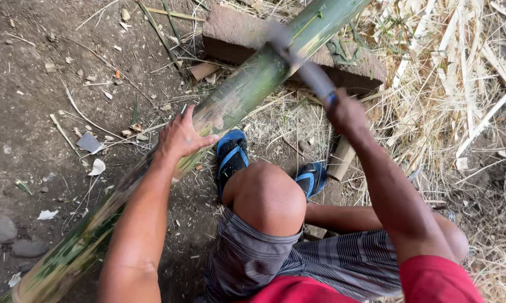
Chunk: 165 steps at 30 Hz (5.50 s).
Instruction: The person sits on the ground and uses a machete to shave the outer layer of a green bamboo pole resting on a brick support. They repeatedly strike and scrape the bamboo surface, removing strips of outer skin and creating a pile of shavings.
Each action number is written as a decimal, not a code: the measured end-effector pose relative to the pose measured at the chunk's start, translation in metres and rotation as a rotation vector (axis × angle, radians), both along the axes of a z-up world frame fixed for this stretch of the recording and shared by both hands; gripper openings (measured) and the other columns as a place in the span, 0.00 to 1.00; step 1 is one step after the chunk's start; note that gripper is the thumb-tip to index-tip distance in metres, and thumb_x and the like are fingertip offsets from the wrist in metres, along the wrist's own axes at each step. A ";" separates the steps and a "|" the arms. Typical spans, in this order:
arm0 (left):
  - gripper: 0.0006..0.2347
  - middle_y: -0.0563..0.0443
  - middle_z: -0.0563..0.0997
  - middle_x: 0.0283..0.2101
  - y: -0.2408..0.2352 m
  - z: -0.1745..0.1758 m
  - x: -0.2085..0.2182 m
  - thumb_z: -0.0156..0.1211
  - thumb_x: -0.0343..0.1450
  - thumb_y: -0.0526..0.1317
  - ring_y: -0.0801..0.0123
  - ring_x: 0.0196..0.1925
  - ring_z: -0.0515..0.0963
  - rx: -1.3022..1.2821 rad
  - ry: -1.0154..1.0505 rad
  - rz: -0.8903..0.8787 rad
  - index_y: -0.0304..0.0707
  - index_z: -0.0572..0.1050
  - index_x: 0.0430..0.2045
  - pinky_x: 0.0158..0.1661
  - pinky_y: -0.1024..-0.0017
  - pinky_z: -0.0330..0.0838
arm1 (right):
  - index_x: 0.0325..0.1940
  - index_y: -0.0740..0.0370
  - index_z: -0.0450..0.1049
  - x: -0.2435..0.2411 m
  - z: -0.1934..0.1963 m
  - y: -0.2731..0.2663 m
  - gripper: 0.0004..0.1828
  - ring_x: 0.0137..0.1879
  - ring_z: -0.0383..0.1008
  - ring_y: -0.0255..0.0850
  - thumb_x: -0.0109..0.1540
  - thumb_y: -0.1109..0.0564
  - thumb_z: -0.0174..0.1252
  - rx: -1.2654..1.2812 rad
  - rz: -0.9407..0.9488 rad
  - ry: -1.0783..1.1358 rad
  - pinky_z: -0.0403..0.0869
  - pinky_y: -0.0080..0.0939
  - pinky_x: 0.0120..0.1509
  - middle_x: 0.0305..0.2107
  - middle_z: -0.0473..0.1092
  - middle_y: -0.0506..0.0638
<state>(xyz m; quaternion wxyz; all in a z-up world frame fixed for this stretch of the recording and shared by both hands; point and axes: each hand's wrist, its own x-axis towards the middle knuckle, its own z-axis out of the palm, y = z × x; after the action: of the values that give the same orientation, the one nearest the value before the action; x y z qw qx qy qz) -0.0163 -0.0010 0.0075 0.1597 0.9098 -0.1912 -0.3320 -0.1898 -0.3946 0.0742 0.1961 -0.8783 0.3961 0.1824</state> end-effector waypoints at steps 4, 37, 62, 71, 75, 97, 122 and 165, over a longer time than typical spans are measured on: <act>0.56 0.35 0.70 0.64 0.000 0.008 0.004 0.75 0.52 0.67 0.42 0.61 0.75 0.031 -0.020 -0.029 0.50 0.49 0.74 0.57 0.45 0.71 | 0.49 0.68 0.64 0.013 0.003 -0.005 0.28 0.15 0.60 0.36 0.76 0.38 0.35 -0.049 0.079 -0.119 0.61 0.42 0.13 0.19 0.66 0.53; 0.61 0.36 0.69 0.69 0.007 -0.029 0.012 0.74 0.41 0.70 0.45 0.69 0.71 -0.144 0.141 -0.014 0.51 0.53 0.72 0.66 0.44 0.65 | 0.47 0.62 0.63 -0.043 -0.020 0.050 0.26 0.15 0.65 0.45 0.72 0.35 0.44 -0.131 0.331 -0.167 0.65 0.51 0.19 0.16 0.69 0.54; 0.55 0.39 0.66 0.70 -0.011 0.023 -0.023 0.78 0.52 0.62 0.45 0.68 0.68 -0.074 0.050 -0.017 0.51 0.50 0.74 0.63 0.47 0.64 | 0.52 0.64 0.67 -0.029 -0.006 -0.022 0.30 0.26 0.72 0.49 0.79 0.34 0.35 -0.162 -0.032 -0.075 0.71 0.53 0.25 0.25 0.72 0.56; 0.55 0.38 0.66 0.70 -0.011 0.025 -0.032 0.75 0.53 0.63 0.44 0.68 0.70 -0.033 0.038 -0.020 0.51 0.49 0.74 0.63 0.47 0.66 | 0.52 0.60 0.63 -0.044 0.018 0.042 0.32 0.19 0.64 0.43 0.71 0.28 0.37 -0.107 0.608 0.205 0.70 0.46 0.19 0.23 0.71 0.57; 0.54 0.36 0.66 0.70 -0.007 0.026 -0.028 0.74 0.54 0.64 0.41 0.67 0.69 -0.013 0.027 -0.042 0.50 0.48 0.74 0.62 0.46 0.66 | 0.51 0.61 0.67 -0.035 0.019 0.031 0.30 0.18 0.61 0.37 0.73 0.31 0.39 -0.134 0.387 -0.175 0.65 0.44 0.20 0.20 0.69 0.53; 0.56 0.30 0.67 0.66 -0.016 0.015 -0.051 0.71 0.54 0.68 0.39 0.63 0.74 -0.035 -0.135 -0.090 0.50 0.46 0.75 0.57 0.45 0.71 | 0.49 0.62 0.71 -0.032 0.041 0.003 0.33 0.15 0.59 0.37 0.74 0.31 0.37 -0.245 0.281 -0.032 0.60 0.45 0.16 0.14 0.62 0.45; 0.48 0.32 0.76 0.60 -0.024 -0.063 0.014 0.32 0.56 0.81 0.45 0.56 0.79 -0.076 0.915 0.318 0.55 0.68 0.65 0.58 0.37 0.72 | 0.66 0.74 0.59 0.005 -0.093 0.122 0.48 0.38 0.81 0.60 0.60 0.32 0.65 0.190 0.020 -0.512 0.77 0.57 0.42 0.31 0.77 0.67; 0.59 0.25 0.58 0.70 -0.018 0.023 -0.022 0.74 0.50 0.72 0.32 0.67 0.65 0.029 -0.064 -0.112 0.49 0.47 0.73 0.60 0.40 0.65 | 0.54 0.62 0.64 -0.050 0.017 0.035 0.22 0.20 0.70 0.43 0.73 0.42 0.36 -0.143 0.442 0.179 0.66 0.51 0.26 0.20 0.72 0.54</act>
<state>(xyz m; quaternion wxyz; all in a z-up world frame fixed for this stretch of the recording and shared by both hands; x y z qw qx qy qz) -0.0388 -0.0188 0.0307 0.1216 0.9101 -0.2419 -0.3139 -0.2398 -0.3599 0.0910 0.0528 -0.9355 0.2224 0.2694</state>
